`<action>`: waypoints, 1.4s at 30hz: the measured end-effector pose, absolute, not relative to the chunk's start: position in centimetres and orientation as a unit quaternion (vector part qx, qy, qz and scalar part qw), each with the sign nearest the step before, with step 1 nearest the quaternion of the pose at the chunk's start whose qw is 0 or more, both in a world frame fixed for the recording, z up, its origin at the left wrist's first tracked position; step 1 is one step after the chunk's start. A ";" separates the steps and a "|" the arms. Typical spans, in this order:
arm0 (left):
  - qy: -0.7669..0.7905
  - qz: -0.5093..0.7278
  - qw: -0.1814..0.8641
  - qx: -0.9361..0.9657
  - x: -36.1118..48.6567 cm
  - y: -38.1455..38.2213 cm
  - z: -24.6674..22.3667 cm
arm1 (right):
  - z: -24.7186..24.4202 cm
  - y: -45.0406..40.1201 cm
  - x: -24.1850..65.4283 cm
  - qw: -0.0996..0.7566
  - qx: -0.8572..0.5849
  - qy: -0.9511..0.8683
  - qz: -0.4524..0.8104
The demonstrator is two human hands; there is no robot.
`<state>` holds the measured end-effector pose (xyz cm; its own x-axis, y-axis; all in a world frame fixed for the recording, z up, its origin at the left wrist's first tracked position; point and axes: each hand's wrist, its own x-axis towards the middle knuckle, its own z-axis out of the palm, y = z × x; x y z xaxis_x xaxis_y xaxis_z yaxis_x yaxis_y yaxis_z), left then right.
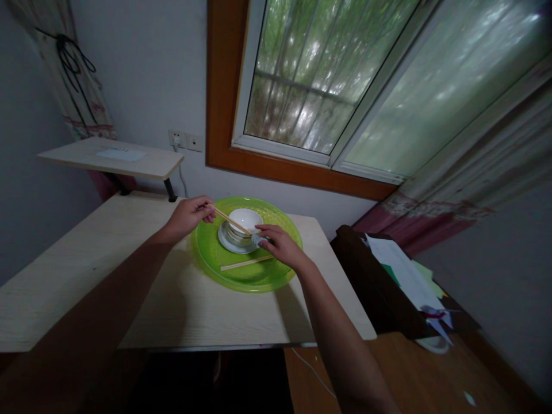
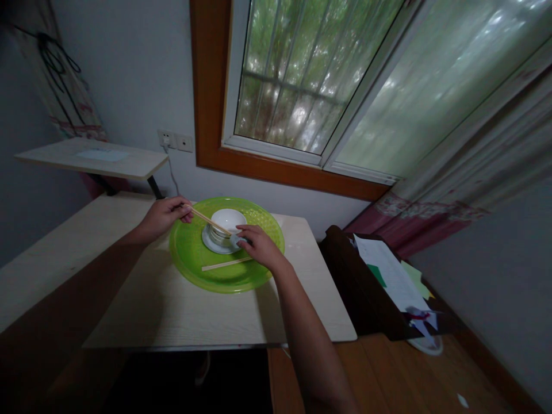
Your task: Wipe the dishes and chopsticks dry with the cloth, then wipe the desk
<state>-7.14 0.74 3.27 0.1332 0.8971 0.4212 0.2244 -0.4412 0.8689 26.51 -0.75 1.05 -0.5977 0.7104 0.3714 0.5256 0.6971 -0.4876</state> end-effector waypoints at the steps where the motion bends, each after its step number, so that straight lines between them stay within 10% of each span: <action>1: 0.408 0.517 0.337 0.673 -7.0 0.7 3.4 | 1.1 -0.9 26.1 0.269 -0.350 -0.881 0.173; 23: 0.359 0.519 0.483 0.607 -2.2 0.7 2.6 | 0.5 -1.9 22.0 0.291 -0.379 -0.840 0.258; 42: 0.400 0.502 0.375 0.669 -1.7 0.3 1.8 | -1.0 -0.1 27.0 0.413 -0.508 -0.661 0.368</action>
